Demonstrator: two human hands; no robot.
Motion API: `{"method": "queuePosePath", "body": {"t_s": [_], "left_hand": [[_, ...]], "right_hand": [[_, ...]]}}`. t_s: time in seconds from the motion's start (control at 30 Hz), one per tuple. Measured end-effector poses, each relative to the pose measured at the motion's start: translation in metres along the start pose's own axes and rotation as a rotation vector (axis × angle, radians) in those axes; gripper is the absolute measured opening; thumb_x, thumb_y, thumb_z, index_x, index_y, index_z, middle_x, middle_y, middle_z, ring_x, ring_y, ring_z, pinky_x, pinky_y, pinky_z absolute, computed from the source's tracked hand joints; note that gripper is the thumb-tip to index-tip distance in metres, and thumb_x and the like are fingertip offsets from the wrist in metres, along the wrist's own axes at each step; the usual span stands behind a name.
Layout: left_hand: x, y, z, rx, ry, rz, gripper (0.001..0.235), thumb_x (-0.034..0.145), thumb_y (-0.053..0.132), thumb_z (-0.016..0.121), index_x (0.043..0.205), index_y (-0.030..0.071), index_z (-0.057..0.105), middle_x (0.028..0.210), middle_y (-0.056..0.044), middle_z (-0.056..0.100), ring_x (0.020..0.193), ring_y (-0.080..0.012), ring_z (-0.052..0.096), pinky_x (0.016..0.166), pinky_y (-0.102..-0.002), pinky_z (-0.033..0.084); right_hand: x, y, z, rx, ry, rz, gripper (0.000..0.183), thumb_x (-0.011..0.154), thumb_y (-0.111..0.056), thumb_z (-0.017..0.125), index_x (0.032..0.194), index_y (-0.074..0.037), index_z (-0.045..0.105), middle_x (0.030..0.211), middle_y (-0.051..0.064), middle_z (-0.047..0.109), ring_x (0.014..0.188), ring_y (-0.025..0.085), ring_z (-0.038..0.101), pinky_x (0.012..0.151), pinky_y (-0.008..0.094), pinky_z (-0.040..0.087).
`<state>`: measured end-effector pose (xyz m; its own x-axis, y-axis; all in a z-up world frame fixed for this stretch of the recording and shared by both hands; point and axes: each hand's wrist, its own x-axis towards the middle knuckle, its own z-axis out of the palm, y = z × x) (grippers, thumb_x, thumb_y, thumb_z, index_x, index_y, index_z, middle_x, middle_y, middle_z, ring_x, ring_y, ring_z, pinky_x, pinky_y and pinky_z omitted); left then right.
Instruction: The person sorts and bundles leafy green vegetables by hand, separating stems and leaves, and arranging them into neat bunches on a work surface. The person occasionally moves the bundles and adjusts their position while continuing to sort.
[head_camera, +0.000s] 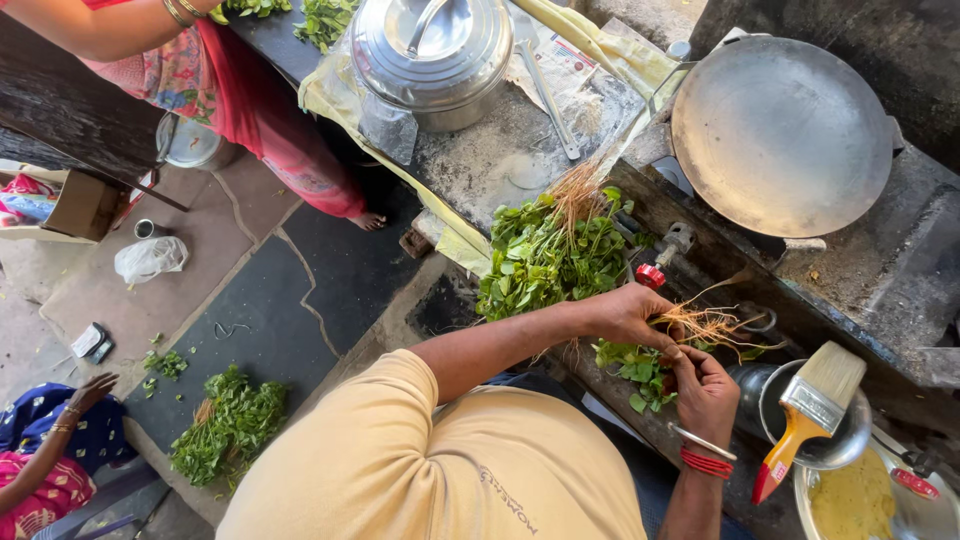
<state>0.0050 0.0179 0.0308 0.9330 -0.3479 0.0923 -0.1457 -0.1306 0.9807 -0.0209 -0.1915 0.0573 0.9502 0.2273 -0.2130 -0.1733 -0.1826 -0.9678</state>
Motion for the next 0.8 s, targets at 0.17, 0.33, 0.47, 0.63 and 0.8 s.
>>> {"method": "queuePosePath", "body": {"t_s": [0.17, 0.33, 0.47, 0.63, 0.8], "left_hand": [[0.000, -0.004, 0.006, 0.065, 0.048, 0.058, 0.031, 0.088, 0.020, 0.078, 0.117, 0.009, 0.073, 0.096, -0.010, 0.079, 0.082, -0.0106, 0.070, 0.076, -0.034, 0.058], [-0.002, 0.004, 0.008, 0.227, 0.063, -0.027, 0.028, 0.091, 0.030, 0.079, 0.111, 0.011, 0.075, 0.091, -0.013, 0.077, 0.077, -0.0154, 0.069, 0.073, -0.038, 0.056], [-0.002, 0.006, -0.001, 0.146, 0.093, -0.219, 0.034, 0.094, 0.034, 0.075, 0.122, 0.014, 0.073, 0.086, -0.011, 0.075, 0.078, -0.0189, 0.067, 0.074, -0.038, 0.058], [0.004, -0.011, -0.005, -0.053, 0.372, 0.046, 0.040, 0.094, 0.024, 0.080, 0.130, 0.010, 0.071, 0.107, -0.002, 0.076, 0.098, -0.0100, 0.066, 0.092, -0.030, 0.057], [0.004, -0.013, 0.000, -0.090, 0.386, -0.114, 0.015, 0.097, 0.018, 0.082, 0.098, 0.006, 0.073, 0.082, 0.001, 0.067, 0.073, -0.0073, 0.060, 0.063, -0.026, 0.052]], "right_hand": [[0.002, 0.012, -0.005, -0.100, 0.034, -0.053, 0.015, 0.100, -0.005, 0.061, 0.106, 0.001, 0.073, 0.081, 0.002, 0.069, 0.065, 0.005, 0.058, 0.057, 0.020, 0.046], [0.004, 0.023, -0.006, -0.120, 0.080, -0.062, 0.018, 0.100, -0.004, 0.058, 0.104, 0.001, 0.075, 0.078, 0.002, 0.066, 0.063, 0.005, 0.053, 0.055, 0.021, 0.041], [-0.001, 0.016, -0.002, -0.299, 0.098, -0.024, 0.021, 0.101, -0.010, 0.064, 0.116, -0.003, 0.075, 0.088, 0.005, 0.072, 0.070, 0.008, 0.056, 0.060, 0.024, 0.044], [0.000, 0.008, -0.002, -0.549, 0.099, -0.441, 0.027, 0.105, -0.013, 0.063, 0.126, 0.003, 0.068, 0.131, 0.022, 0.069, 0.122, 0.032, 0.067, 0.105, 0.038, 0.050], [-0.017, -0.002, -0.006, -0.298, 0.126, -0.142, 0.023, 0.107, -0.016, 0.067, 0.122, 0.000, 0.074, 0.100, 0.011, 0.077, 0.084, 0.010, 0.065, 0.074, 0.025, 0.053]]}}
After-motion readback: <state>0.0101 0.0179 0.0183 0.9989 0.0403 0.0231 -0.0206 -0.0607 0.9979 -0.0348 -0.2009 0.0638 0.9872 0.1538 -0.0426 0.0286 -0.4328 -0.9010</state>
